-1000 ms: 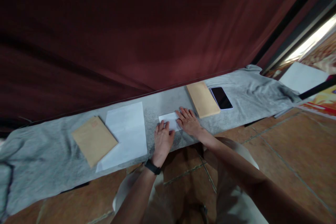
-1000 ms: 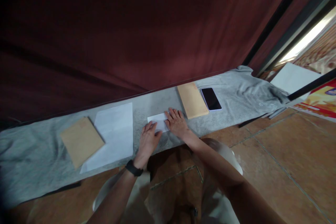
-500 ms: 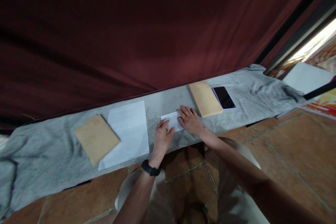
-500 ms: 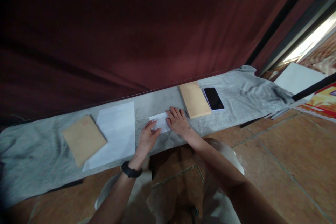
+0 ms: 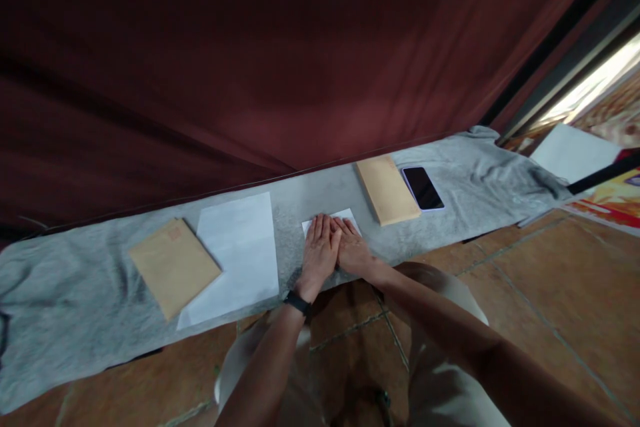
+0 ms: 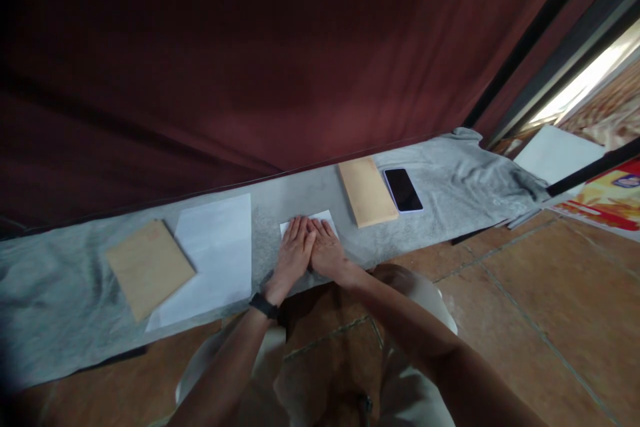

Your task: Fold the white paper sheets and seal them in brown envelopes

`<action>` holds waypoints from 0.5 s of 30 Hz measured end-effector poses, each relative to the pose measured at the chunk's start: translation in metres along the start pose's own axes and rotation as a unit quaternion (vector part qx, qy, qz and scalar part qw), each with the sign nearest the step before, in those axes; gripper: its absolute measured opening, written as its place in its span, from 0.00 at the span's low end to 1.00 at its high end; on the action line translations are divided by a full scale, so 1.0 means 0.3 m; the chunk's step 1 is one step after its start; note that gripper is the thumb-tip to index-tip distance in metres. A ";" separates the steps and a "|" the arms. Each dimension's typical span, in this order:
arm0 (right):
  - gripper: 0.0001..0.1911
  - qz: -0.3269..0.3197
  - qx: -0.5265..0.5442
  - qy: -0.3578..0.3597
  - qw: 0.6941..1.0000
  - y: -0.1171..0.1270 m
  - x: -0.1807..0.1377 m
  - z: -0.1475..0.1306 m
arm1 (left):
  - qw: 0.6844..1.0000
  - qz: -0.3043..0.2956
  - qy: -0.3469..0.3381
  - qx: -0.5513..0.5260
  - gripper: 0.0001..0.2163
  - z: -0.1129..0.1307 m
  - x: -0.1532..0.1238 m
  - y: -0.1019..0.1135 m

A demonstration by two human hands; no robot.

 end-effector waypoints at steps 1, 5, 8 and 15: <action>0.30 0.000 -0.004 -0.002 1.000 -0.002 0.000 0.005 | 1.000 0.001 0.006 0.012 0.28 -0.009 0.002 -0.008; 0.30 0.017 -0.008 -0.022 1.000 0.001 -0.009 0.039 | 0.997 0.013 0.027 0.064 0.30 -0.038 -0.017 -0.012; 0.28 0.037 -0.002 -0.053 0.998 0.005 -0.026 0.082 | 0.994 0.016 0.028 0.100 0.31 -0.047 -0.041 -0.004; 0.27 0.063 -0.014 -0.090 0.994 0.020 -0.055 0.151 | 0.987 0.035 0.050 0.151 0.31 -0.084 -0.068 0.020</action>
Point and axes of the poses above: each hand's wrist, its own x-axis towards the middle knuckle, its own y-axis out of the back of the hand, z = x × y, the point moved 10 cm from there along x, towards the middle knuckle, and after that the axes turned 12 degrees about -x, right-handed, at the moved point
